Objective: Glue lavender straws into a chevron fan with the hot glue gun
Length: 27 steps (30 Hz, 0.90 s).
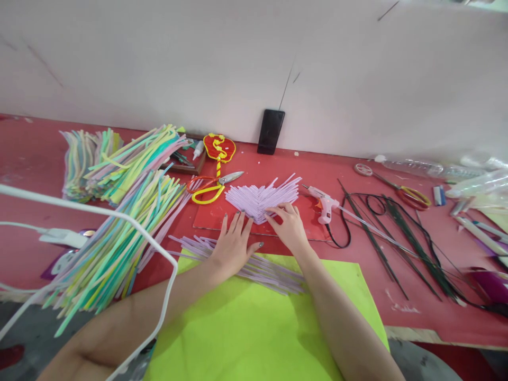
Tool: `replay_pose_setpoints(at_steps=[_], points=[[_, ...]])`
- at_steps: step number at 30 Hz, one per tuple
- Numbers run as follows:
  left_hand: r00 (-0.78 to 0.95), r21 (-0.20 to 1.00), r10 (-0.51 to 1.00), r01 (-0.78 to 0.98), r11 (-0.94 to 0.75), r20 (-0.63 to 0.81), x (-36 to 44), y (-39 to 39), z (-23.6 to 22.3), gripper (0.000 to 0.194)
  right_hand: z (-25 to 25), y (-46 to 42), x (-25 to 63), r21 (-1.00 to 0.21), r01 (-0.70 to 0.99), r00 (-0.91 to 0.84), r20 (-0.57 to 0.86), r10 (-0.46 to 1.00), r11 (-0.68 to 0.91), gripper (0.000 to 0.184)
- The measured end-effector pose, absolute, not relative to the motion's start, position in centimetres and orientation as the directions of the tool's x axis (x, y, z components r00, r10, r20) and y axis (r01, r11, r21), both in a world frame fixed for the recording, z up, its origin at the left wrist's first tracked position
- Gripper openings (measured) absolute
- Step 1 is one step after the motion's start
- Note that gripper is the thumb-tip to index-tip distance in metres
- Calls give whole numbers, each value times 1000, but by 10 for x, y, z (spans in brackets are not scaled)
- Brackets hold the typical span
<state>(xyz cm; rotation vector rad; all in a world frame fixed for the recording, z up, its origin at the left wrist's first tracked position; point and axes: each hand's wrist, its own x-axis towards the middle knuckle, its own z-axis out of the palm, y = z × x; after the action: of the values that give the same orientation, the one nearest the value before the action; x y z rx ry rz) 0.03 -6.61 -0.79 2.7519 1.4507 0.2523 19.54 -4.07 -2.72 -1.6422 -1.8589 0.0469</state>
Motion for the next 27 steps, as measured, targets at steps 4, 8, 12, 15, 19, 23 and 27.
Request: replay_pose_setpoints(at_steps=[4, 8, 12, 15, 19, 23, 27], points=[[556, 99, 823, 818, -567, 119, 0, -66, -5, 62, -28, -41, 195, -446, 870, 2, 432, 902, 212, 24], [549, 103, 823, 819, -564, 142, -1, -64, -4, 61, -27, -41, 197, -449, 867, -5, 422, 907, 214, 24], [545, 106, 828, 822, -559, 132, 0, -63, -4, 61, -22, -42, 202, -487, 840, -26, 402, 915, 238, 21], [548, 101, 829, 824, -558, 110, 0, -63, -3, 63, -18, -43, 207, -538, 803, -44, 374, 926, 256, 17], [543, 86, 834, 830, -550, 98, 0, -64, -2, 63, -16, -44, 212, -593, 752, -93, 338, 936, 289, 12], [545, 64, 834, 832, -551, 86, 0, -64, -1, 62, -21, -42, 213, -597, 747, -89, 344, 935, 291, 11], [554, 65, 826, 825, -561, 106, -1, -66, -2, 58, -27, -39, 213, -594, 758, -37, 371, 928, 267, 20]])
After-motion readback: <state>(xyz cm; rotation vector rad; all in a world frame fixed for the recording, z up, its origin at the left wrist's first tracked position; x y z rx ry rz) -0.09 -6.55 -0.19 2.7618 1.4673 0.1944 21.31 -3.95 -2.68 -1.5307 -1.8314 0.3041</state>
